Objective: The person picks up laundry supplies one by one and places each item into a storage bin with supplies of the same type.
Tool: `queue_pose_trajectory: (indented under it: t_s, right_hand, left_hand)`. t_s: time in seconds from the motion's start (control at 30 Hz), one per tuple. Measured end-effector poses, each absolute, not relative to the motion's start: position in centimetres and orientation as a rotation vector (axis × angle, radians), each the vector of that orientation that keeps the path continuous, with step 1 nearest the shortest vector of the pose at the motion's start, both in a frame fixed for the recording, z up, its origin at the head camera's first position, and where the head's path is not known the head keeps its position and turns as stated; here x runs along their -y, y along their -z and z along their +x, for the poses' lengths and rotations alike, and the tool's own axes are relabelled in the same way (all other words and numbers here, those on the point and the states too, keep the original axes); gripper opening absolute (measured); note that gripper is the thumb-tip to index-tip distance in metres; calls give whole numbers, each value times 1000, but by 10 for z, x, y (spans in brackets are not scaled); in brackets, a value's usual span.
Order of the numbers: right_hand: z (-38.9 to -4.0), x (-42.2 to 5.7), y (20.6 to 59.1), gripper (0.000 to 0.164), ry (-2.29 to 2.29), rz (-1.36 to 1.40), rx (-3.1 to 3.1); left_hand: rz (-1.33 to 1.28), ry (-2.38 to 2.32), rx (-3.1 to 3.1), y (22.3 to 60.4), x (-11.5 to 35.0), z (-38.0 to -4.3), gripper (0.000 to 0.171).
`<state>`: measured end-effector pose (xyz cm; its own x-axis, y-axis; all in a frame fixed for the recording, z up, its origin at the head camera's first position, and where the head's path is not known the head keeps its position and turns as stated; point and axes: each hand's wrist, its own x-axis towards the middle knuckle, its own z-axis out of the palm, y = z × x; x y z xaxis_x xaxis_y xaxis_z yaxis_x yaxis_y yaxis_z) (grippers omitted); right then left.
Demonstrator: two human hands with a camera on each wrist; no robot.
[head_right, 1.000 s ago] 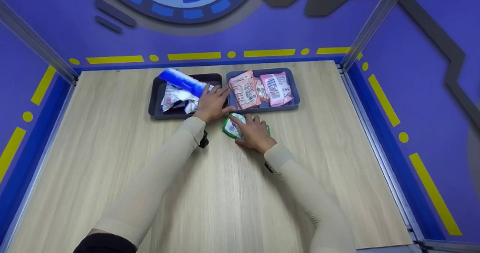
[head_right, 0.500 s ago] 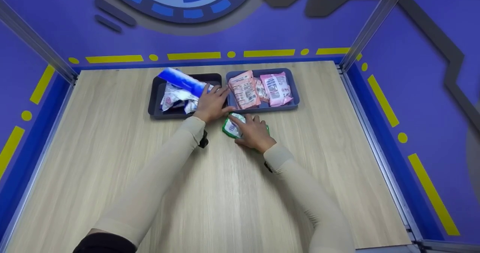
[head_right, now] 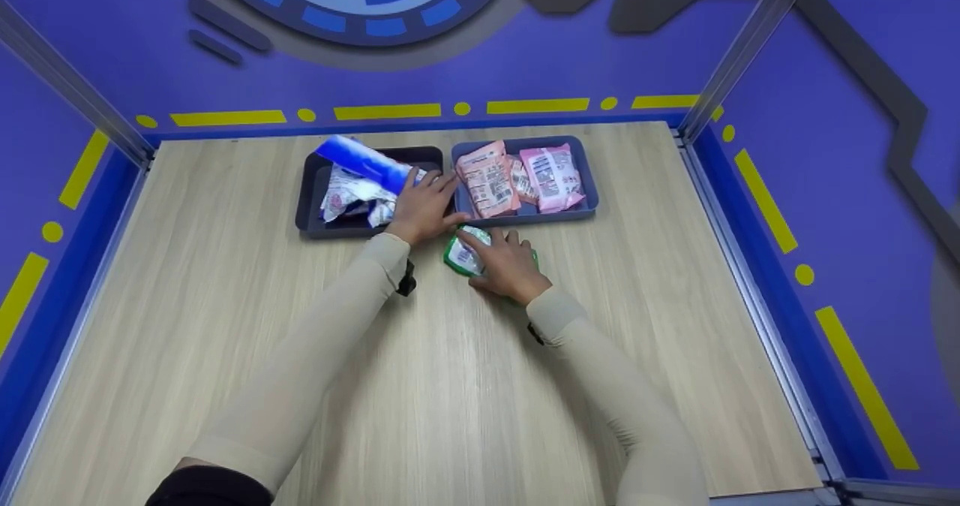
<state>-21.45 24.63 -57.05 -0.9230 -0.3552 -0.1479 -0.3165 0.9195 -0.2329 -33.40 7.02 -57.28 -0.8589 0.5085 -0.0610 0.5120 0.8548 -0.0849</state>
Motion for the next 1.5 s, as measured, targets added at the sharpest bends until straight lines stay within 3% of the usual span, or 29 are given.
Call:
queue_pose_trajectory:
  t_s: [1.5]
  right_hand:
    - [-214,-254,570,84,411,-469,-2878]
  left_hand:
    - [812,172,-2984,571,-71,-333,94]
